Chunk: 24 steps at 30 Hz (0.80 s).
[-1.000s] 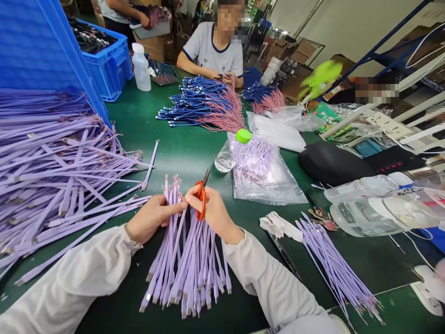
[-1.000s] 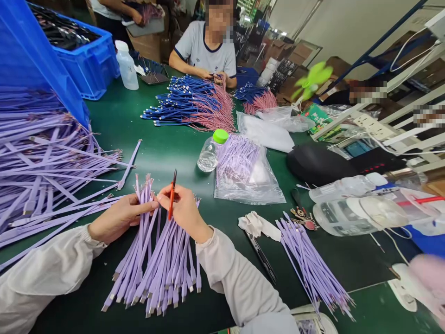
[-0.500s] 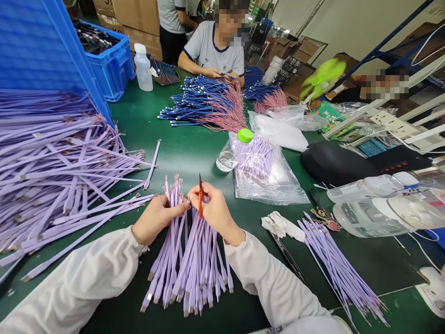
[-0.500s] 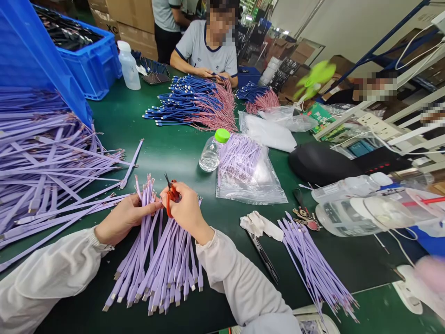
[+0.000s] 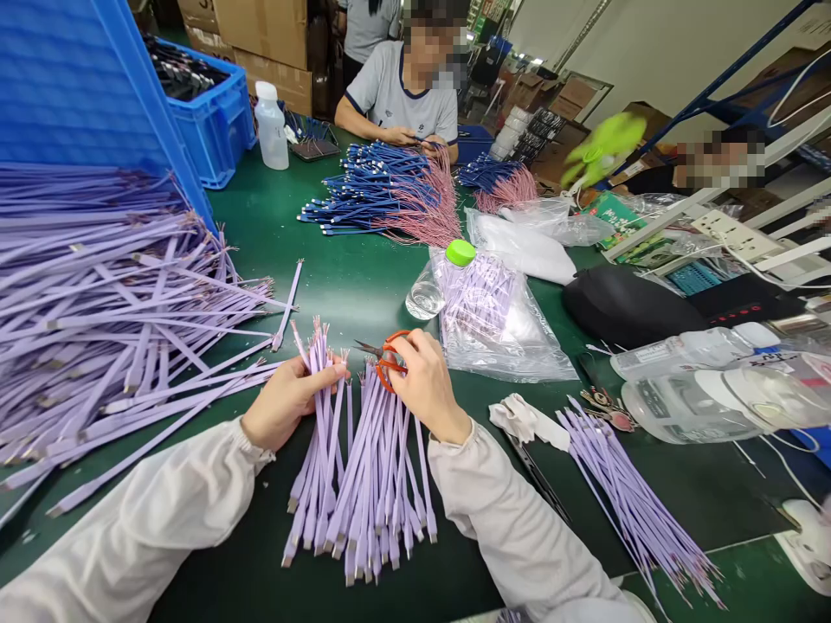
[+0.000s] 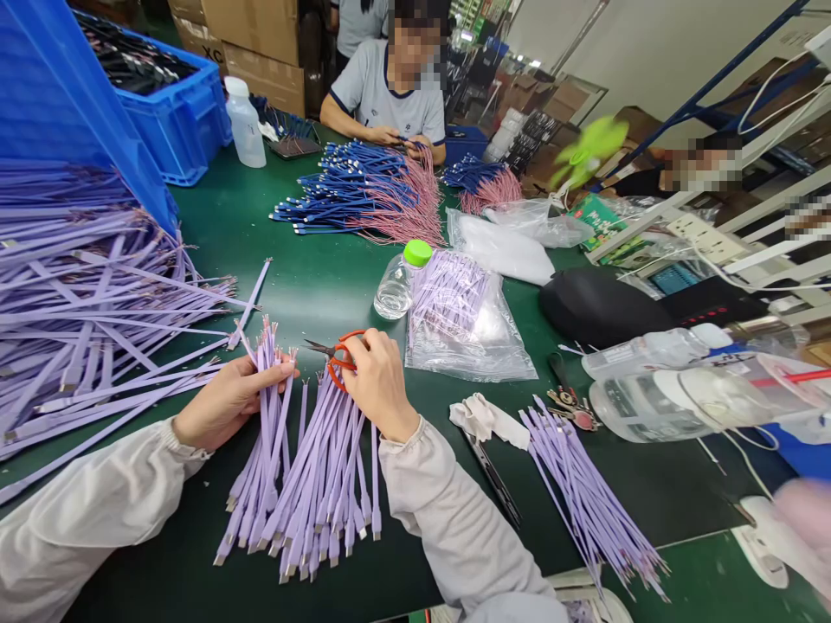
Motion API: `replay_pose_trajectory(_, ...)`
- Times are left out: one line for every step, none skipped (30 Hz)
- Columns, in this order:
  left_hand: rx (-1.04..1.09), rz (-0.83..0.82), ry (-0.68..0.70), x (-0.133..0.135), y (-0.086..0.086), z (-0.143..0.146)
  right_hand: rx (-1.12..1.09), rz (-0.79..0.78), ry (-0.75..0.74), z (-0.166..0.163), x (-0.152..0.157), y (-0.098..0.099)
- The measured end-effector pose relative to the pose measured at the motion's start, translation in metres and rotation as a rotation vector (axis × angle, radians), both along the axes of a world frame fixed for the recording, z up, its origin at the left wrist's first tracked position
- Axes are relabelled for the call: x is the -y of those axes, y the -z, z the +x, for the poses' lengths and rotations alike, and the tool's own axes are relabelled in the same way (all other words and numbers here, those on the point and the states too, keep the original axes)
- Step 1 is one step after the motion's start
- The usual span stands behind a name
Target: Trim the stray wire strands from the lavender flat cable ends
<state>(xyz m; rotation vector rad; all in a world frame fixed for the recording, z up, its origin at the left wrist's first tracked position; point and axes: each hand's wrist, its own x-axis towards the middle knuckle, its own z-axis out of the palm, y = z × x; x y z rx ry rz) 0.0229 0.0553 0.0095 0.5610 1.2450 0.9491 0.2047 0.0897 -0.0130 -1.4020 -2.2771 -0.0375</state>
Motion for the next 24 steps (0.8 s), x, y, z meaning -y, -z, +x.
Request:
replay_pose_trajectory(0.008,0.004,-0.004,0.0002,0.0003,-0.0001,0.018,0.010,-0.002,-0.0001,0.0000,0.0003)
replay_pose_trajectory(0.014,0.007,-0.007,0.0004,0.0005,-0.0001,0.032,0.014,-0.009,-0.0003,0.0001,0.0005)
replay_pose_trajectory(0.018,0.011,-0.008,0.0004,0.0006,-0.0001,0.040,0.014,-0.017,-0.0005,0.0002,0.0007)
replay_pose_trajectory(0.021,0.013,-0.006,0.0004,0.0004,-0.0001,0.043,0.009,-0.024,-0.0008,0.0004,0.0007)
replay_pose_trajectory(0.021,0.015,-0.005,0.0004,0.0002,-0.0001,0.041,-0.001,-0.029,-0.0010,0.0005,0.0007)
replay_pose_trajectory(0.023,0.017,-0.004,0.0003,0.0000,-0.0001,0.035,-0.012,-0.033,-0.0013,0.0006,0.0006)
replay_pose_trajectory(0.023,0.017,-0.005,0.0002,-0.0003,-0.0001,0.026,-0.023,-0.037,-0.0016,0.0006,0.0005)
replay_pose_trajectory(0.025,0.016,-0.006,0.0001,-0.0005,-0.0001,0.017,-0.034,-0.041,-0.0019,0.0007,0.0004)
replay_pose_trajectory(0.027,0.014,-0.008,0.0000,-0.0006,-0.0002,0.009,-0.043,-0.044,-0.0021,0.0007,0.0004)
replay_pose_trajectory(0.028,0.013,-0.010,0.0000,-0.0007,-0.0004,0.003,-0.049,-0.047,-0.0023,0.0007,0.0004)
replay_pose_trajectory(0.030,0.011,-0.012,-0.0001,-0.0006,-0.0005,-0.001,-0.055,-0.049,-0.0025,0.0007,0.0004)
replay_pose_trajectory(0.030,0.010,-0.013,-0.0002,-0.0004,-0.0007,-0.004,-0.059,-0.051,-0.0025,0.0007,0.0005)
replay_pose_trajectory(0.029,0.009,-0.013,-0.0003,-0.0001,-0.0008,-0.007,-0.062,-0.051,-0.0025,0.0006,0.0007)
replay_pose_trajectory(0.029,0.012,-0.011,-0.0004,0.0002,-0.0009,-0.009,-0.063,-0.050,-0.0025,0.0006,0.0009)
replay_pose_trajectory(0.029,0.015,-0.009,-0.0005,0.0006,-0.0010,-0.011,-0.065,-0.050,-0.0024,0.0006,0.0011)
replay_pose_trajectory(0.030,0.018,-0.006,-0.0006,0.0009,-0.0010,-0.013,-0.066,-0.050,-0.0022,0.0007,0.0014)
replay_pose_trajectory(0.031,0.020,-0.005,-0.0006,0.0012,-0.0010,-0.014,-0.066,-0.049,-0.0021,0.0008,0.0017)
replay_pose_trajectory(0.031,0.021,-0.005,-0.0006,0.0013,-0.0009,-0.013,-0.066,-0.050,-0.0019,0.0009,0.0020)
replay_pose_trajectory(0.032,0.019,-0.007,-0.0006,0.0013,-0.0008,-0.013,-0.064,-0.050,-0.0017,0.0011,0.0023)
replay_pose_trajectory(0.032,0.016,-0.008,-0.0005,0.0012,-0.0008,-0.013,-0.061,-0.052,-0.0015,0.0012,0.0026)
replay_pose_trajectory(0.032,0.012,-0.011,-0.0005,0.0010,-0.0007,-0.014,-0.058,-0.052,-0.0013,0.0013,0.0029)
replay_pose_trajectory(0.032,0.006,-0.012,-0.0004,0.0006,-0.0007,-0.016,-0.056,-0.052,-0.0011,0.0013,0.0031)
replay_pose_trajectory(0.032,0.002,-0.014,-0.0004,0.0003,-0.0008,-0.019,-0.056,-0.052,-0.0010,0.0012,0.0034)
replay_pose_trajectory(0.033,0.000,-0.015,-0.0005,-0.0001,-0.0009,-0.023,-0.058,-0.052,-0.0010,0.0011,0.0037)
